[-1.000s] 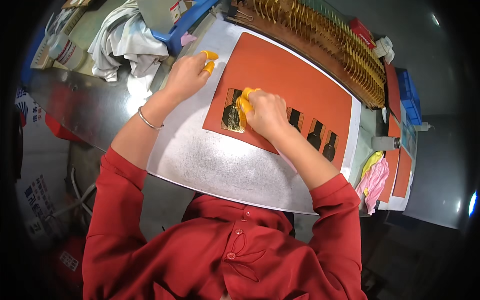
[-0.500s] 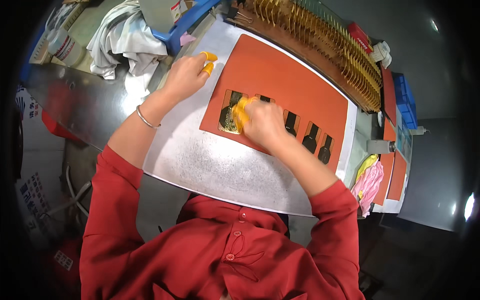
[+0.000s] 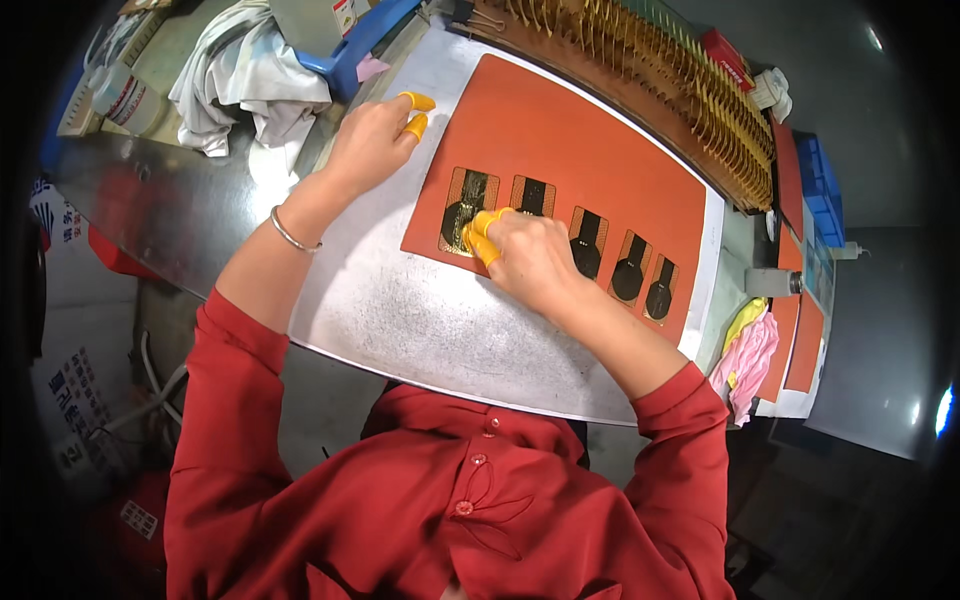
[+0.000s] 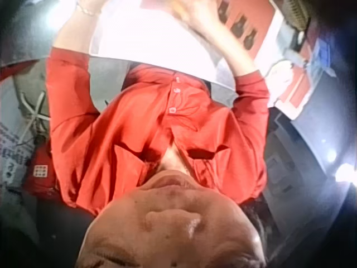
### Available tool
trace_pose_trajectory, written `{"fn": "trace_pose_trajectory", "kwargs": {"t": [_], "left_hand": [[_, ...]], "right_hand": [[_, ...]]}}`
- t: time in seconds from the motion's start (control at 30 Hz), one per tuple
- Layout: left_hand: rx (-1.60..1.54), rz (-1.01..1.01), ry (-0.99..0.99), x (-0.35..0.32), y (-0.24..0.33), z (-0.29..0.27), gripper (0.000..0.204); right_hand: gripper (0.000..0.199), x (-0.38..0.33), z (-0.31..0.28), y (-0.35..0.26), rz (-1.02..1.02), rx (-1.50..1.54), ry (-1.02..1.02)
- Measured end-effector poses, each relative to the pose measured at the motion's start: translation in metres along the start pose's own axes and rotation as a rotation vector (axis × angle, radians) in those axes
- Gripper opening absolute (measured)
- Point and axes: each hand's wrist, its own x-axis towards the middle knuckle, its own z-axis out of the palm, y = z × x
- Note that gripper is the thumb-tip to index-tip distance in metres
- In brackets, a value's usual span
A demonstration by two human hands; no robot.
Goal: The person wipes the surface of several small, dark, bottle-shaped decorative items arranged on a red mat using a yellow cloth. The person cleans each item individually, moving from one to the next, and occasionally picks up and repositions the items to access different sides.
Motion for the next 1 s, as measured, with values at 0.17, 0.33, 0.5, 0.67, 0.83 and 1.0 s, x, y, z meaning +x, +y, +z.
{"fn": "trace_pose_trajectory", "kwargs": {"t": [0.17, 0.33, 0.5, 0.67, 0.83, 1.0], "left_hand": [[0.016, 0.003, -0.001, 0.000, -0.001, 0.002, 0.022], [0.020, 0.009, 0.007, 0.000, 0.000, -0.001, 0.021], [0.024, -0.036, -0.027, 0.002, -0.001, 0.000, 0.022], [0.007, -0.008, -0.024, 0.001, 0.002, -0.001, 0.022], [0.051, 0.010, 0.020, -0.001, -0.004, 0.004, 0.023], [0.005, 0.009, 0.019, -0.001, -0.002, 0.004, 0.023]], "right_hand": [[0.007, -0.001, 0.001, 0.001, -0.040, 0.009, 0.002], [0.007, 0.005, 0.001, 0.009, -0.015, -0.034, 0.022], [0.009, 0.003, 0.003, 0.003, -0.064, 0.075, -0.003], [0.013, 0.061, -0.004, 0.028, 0.056, 0.060, 0.014], [0.012, 0.060, 0.000, 0.038, -0.101, 0.089, -0.050], [0.011, 0.070, -0.007, 0.047, -0.054, 0.080, -0.129]]}}
